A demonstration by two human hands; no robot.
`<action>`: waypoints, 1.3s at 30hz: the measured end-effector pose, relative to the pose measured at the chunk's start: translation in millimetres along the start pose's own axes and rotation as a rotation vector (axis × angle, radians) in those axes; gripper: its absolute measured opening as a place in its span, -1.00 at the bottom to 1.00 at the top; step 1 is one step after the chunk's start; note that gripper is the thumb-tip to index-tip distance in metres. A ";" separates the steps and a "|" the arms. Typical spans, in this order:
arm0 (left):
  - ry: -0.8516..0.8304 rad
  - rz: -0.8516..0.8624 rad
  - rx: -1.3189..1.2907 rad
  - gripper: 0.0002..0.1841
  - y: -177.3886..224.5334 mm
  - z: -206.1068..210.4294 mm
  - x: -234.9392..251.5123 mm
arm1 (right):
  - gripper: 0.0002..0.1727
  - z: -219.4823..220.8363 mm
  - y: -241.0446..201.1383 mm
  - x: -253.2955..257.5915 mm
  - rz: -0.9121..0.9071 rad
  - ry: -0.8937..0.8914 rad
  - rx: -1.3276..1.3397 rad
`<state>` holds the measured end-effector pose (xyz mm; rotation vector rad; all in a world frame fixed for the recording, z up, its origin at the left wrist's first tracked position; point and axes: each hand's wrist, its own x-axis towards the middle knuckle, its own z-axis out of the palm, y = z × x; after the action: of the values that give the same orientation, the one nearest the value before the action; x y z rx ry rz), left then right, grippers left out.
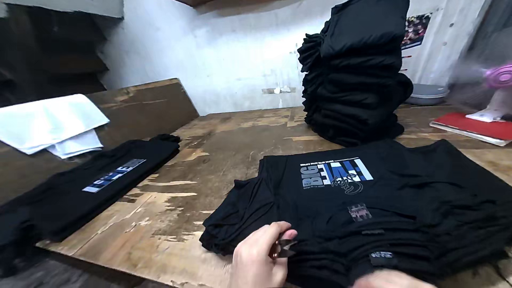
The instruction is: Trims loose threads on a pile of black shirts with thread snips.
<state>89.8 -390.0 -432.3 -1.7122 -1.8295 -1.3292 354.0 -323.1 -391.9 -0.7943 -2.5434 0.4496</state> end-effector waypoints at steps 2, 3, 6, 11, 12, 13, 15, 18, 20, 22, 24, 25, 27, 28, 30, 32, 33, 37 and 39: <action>-0.087 -0.069 -0.093 -0.82 3.9 -0.9 3.6 | -0.67 4.4 -2.9 17.4 0.011 0.337 0.031; -0.112 -0.084 -0.129 -0.78 4.9 -0.4 5.8 | -0.68 8.1 -3.8 26.7 0.015 0.446 -0.007; -0.168 -0.105 -0.186 -0.54 1.0 7.0 13.5 | -0.64 24.7 -8.8 48.2 0.007 0.515 -0.185; -0.065 0.124 -0.174 -0.75 -22.9 22.0 15.7 | -0.85 54.5 -15.5 46.4 0.049 0.409 -0.129; -0.041 0.180 -0.170 -0.77 -26.1 22.2 15.2 | -0.86 55.0 -13.7 42.1 0.052 0.432 -0.031; -0.025 0.227 -0.168 -0.78 -27.7 22.1 13.5 | -0.88 56.2 -11.4 37.7 0.056 0.464 0.067; 0.002 0.299 -0.160 -0.79 -26.7 23.3 8.8 | -0.91 61.7 -6.7 31.0 0.059 0.527 0.204; 0.055 0.383 -0.109 -0.75 -21.4 32.5 5.9 | -0.91 68.2 -4.1 27.9 0.047 0.573 0.250; 0.067 0.427 -0.082 -0.73 -18.7 37.9 5.4 | -0.91 69.9 -4.1 28.3 0.041 0.585 0.255; 0.073 0.461 -0.056 -0.72 -17.5 41.0 4.4 | -0.92 69.4 -2.9 27.9 0.028 0.578 0.257; 0.080 0.463 -0.042 -0.72 -16.9 40.2 3.9 | -0.92 63.5 0.2 25.9 0.002 0.534 0.259; 0.076 0.433 -0.052 -0.73 -16.1 38.7 4.7 | -0.92 57.6 2.4 25.1 -0.011 0.509 0.256; 0.034 0.301 -0.106 -0.78 -11.6 33.3 9.8 | -0.86 41.9 5.1 25.8 -0.009 0.518 0.231; -0.003 0.216 -0.147 -0.75 -9.8 30.5 15.0 | -0.79 33.8 5.2 28.9 0.016 0.543 0.176; -0.060 0.046 -0.223 -0.72 -6.5 27.9 28.0 | -0.56 22.9 2.3 43.1 0.119 0.532 -0.041; -0.134 -0.122 -0.244 -0.85 -1.3 28.6 42.0 | -0.47 26.8 0.6 58.7 0.187 0.436 -0.153; -0.232 -0.219 -0.243 -0.77 2.8 26.9 50.5 | -0.54 33.0 1.7 62.9 0.153 0.417 -0.134; -0.793 -0.466 -0.458 -0.55 14.2 25.0 77.3 | -0.89 48.9 -1.3 60.1 -0.186 0.545 0.004; -0.768 -0.501 -0.646 -0.71 15.8 30.8 70.8 | -0.92 56.0 -0.8 54.3 -0.169 0.631 0.077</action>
<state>98.0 -324.6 -389.1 -2.4519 -2.5636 -1.7512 285.7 -300.9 -422.5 -0.5697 -1.9686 0.1953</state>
